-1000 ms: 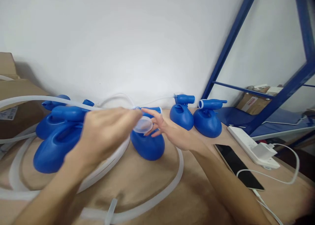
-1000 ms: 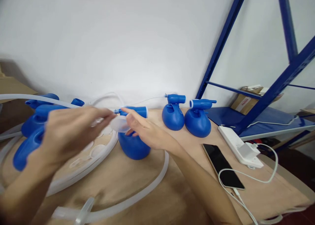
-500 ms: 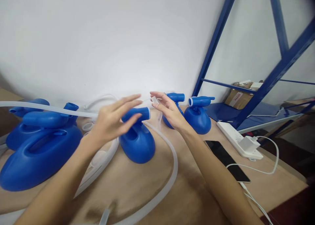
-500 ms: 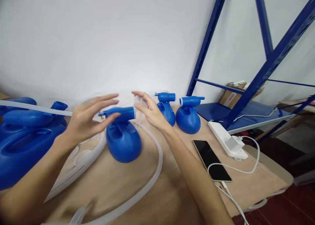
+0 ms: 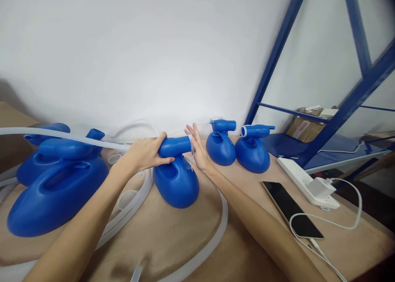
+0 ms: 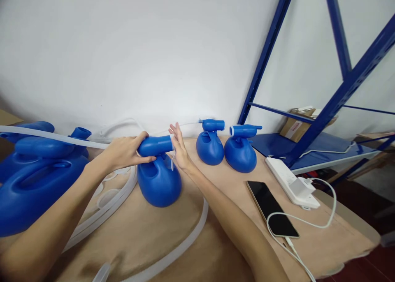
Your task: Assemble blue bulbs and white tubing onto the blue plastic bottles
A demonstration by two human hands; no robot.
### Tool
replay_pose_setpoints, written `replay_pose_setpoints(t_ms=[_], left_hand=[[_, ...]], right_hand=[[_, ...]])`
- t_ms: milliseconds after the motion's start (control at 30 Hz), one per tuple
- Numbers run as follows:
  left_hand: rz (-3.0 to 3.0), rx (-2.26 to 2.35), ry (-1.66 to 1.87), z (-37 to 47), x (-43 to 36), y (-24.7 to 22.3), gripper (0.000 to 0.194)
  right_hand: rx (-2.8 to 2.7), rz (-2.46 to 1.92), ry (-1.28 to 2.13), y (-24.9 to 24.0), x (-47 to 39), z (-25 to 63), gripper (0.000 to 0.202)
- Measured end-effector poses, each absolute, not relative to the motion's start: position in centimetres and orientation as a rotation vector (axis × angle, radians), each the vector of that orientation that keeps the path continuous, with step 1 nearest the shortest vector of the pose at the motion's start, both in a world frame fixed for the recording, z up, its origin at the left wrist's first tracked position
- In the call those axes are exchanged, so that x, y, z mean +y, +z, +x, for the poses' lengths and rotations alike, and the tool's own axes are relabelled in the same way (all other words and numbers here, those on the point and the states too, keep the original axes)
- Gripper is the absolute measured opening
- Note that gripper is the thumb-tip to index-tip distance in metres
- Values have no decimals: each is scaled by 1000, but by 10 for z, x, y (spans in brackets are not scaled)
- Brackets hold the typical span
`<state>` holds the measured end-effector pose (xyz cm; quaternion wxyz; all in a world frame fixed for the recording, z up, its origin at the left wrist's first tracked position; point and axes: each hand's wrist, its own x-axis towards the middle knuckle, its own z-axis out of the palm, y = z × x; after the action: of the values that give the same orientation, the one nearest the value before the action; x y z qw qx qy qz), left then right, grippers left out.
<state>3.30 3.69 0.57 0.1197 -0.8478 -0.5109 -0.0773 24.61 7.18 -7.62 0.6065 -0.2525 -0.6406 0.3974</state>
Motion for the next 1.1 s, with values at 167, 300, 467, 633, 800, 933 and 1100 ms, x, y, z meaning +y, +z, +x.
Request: replay_pose_setpoints(t_ms=[167, 300, 467, 633, 800, 933, 1100], left_hand=[[-2438, -1460, -248, 35, 44, 2, 88], [-2459, -1477, -315, 34, 52, -4, 85], [-2538, -1468, -380, 32, 58, -5, 79], [-2596, -1448, -416, 32, 60, -4, 75], [-2566, -1454, -357, 31, 56, -3, 76], [-2584, -1480, -346, 29, 52, -1, 80], [-2607, -1556, -332, 28, 48, 3, 76]], right_hand=[[-1552, -491, 943, -81, 81, 248, 53], [-1597, -436, 785, -80, 80, 243, 40], [-1744, -506, 621, -74, 78, 242, 45], [-1877, -511, 470, -73, 78, 250, 51], [-2100, -481, 346, -72, 93, 272, 61], [-2253, -643, 318, -57, 100, 298, 101], [-2332, -944, 627, -35, 85, 314, 82]])
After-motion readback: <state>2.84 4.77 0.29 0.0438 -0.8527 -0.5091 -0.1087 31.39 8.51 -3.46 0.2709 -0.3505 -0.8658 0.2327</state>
